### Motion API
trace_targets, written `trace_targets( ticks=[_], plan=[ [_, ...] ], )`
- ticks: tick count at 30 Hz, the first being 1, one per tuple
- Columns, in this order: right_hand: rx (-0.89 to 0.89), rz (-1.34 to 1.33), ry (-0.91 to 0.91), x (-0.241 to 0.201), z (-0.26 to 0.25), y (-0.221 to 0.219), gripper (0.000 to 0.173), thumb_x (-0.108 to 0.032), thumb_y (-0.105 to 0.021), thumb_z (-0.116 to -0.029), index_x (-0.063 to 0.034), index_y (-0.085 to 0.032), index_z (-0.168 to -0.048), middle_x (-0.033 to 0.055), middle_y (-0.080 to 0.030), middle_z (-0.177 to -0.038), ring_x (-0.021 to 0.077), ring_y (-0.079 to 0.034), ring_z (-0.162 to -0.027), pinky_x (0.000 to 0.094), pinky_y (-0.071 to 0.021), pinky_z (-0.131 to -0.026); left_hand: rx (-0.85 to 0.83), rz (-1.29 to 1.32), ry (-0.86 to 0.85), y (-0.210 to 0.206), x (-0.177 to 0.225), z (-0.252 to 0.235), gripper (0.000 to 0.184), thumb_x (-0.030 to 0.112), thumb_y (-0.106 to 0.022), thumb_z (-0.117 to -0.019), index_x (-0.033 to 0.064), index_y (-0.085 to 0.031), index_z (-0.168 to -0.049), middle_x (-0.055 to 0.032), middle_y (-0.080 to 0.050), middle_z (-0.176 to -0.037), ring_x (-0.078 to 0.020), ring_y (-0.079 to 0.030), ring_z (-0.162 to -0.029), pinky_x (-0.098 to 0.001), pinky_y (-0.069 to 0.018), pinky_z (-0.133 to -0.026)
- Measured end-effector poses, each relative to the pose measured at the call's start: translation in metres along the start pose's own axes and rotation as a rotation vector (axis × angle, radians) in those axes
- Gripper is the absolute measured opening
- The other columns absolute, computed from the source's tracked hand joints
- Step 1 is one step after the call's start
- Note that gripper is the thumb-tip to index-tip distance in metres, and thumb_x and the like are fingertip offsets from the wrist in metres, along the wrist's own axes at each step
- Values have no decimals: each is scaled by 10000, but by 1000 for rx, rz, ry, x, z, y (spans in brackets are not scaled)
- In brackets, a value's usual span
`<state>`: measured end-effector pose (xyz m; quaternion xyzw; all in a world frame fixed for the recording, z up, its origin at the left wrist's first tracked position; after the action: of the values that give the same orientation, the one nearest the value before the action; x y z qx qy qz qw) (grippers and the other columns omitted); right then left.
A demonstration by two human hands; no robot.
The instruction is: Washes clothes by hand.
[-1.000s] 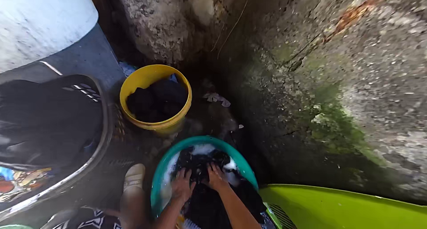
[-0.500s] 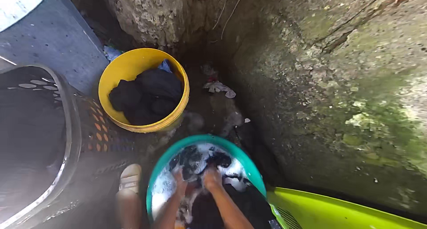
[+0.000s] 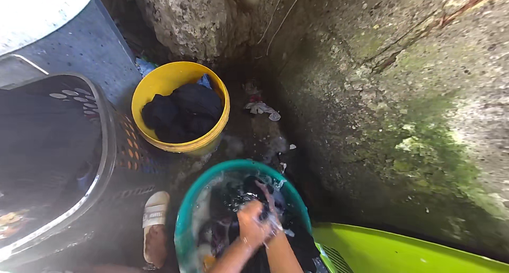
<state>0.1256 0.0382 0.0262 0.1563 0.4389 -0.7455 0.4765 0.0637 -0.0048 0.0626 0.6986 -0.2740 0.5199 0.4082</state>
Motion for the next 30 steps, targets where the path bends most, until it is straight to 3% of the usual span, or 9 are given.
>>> trace_targets(
  ticks=[4, 6, 11, 16, 19, 21, 25, 28, 30],
  plan=[
    [401, 474, -153, 13, 12, 1, 507, -199, -532, -1063, 11, -377, -1498, 246, -560, -1350, 313, -590, -1186, 503, -505, -981, 43, -17, 694, 18, -67, -53, 278, 106, -633, -998, -113, -674, -1163, -313, -672, -1134, -401, -635, -1124, -537, -475, -1027],
    [383, 443, -147, 15, 7, 6, 528, -174, -534, -1063, 18, -352, -1519, 240, -543, -1401, 289, -569, -1246, 464, -473, -1047, -82, -53, 602, 20, -40, -38, 275, 124, -629, -974, -93, -702, -1127, -295, -696, -1107, -403, -660, -1118, -561, -492, -1021],
    [164, 705, 354, 37, 7, 31, 344, -166, -482, -1043, 45, -602, -1286, 130, -686, -1182, 101, -658, -1079, 228, -532, -936, -162, -111, 98, 2, 11, 16, 215, 180, -666, -819, -18, -748, -833, -137, -713, -709, -280, -720, -660, -514, -572, -611],
    [346, 529, -343, 19, 42, -1, 487, -256, -557, -1046, -15, -459, -1457, 215, -561, -1376, 308, -552, -1257, 533, -459, -1036, -189, -252, 469, 33, -90, -66, 293, 133, -614, -967, -103, -692, -1122, -292, -706, -1084, -413, -671, -1104, -566, -487, -1013],
    [355, 834, -142, -3, 9, 18, 672, -345, -648, -1014, 23, -389, -1513, 282, -476, -1486, 381, -457, -1393, 567, -380, -1132, -319, -341, 321, 53, -115, -75, 314, 130, -661, -949, -117, -686, -1141, -275, -666, -1226, -370, -633, -1200, -475, -475, -1083],
    [333, 1378, 108, -16, -23, 35, 617, -412, -635, -1005, -86, -485, -1507, 284, -464, -1504, 454, -457, -1389, 632, -403, -1095, -432, -571, 331, 64, -123, -64, 432, 212, -637, -1006, -34, -598, -1359, -211, -593, -1420, -318, -571, -1340, -438, -431, -1159],
    [59, 2049, 231, 46, -50, 50, 573, -262, -580, -1001, -361, -456, -1552, 232, -248, -1669, 473, -202, -1540, 722, -164, -1184, -238, -770, 197, 45, -117, -9, 628, 379, -685, -944, 178, -529, -1518, -186, -421, -1610, -450, -376, -1487, -708, -309, -1146],
    [-117, 2135, 0, 84, -58, 61, 592, -172, -511, -1022, -231, -387, -1598, 161, -189, -1704, 371, -97, -1586, 649, -46, -1234, -443, -876, 264, 6, -149, 22, 686, 620, -554, -944, 398, -415, -1578, -164, -167, -1720, -501, -103, -1563, -835, -106, -1118],
    [-138, 2098, -105, 85, -63, 61, 554, -252, -525, -1032, -56, -448, -1544, 195, -336, -1644, 372, -207, -1563, 628, -44, -1245, -680, -884, 393, -2, -171, 21, 714, 554, -540, -987, 353, -305, -1631, -160, -93, -1733, -458, 0, -1583, -803, -46, -1150]
  ],
)
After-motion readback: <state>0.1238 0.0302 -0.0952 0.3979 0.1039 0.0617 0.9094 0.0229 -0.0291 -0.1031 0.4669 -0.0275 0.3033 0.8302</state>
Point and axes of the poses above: each hand's wrist, its own z-axis away from the middle knuckle, its own y-axis out of the back of the hand, x = y × z, the point moved 6 cm from there along -z, towards the middle knuckle
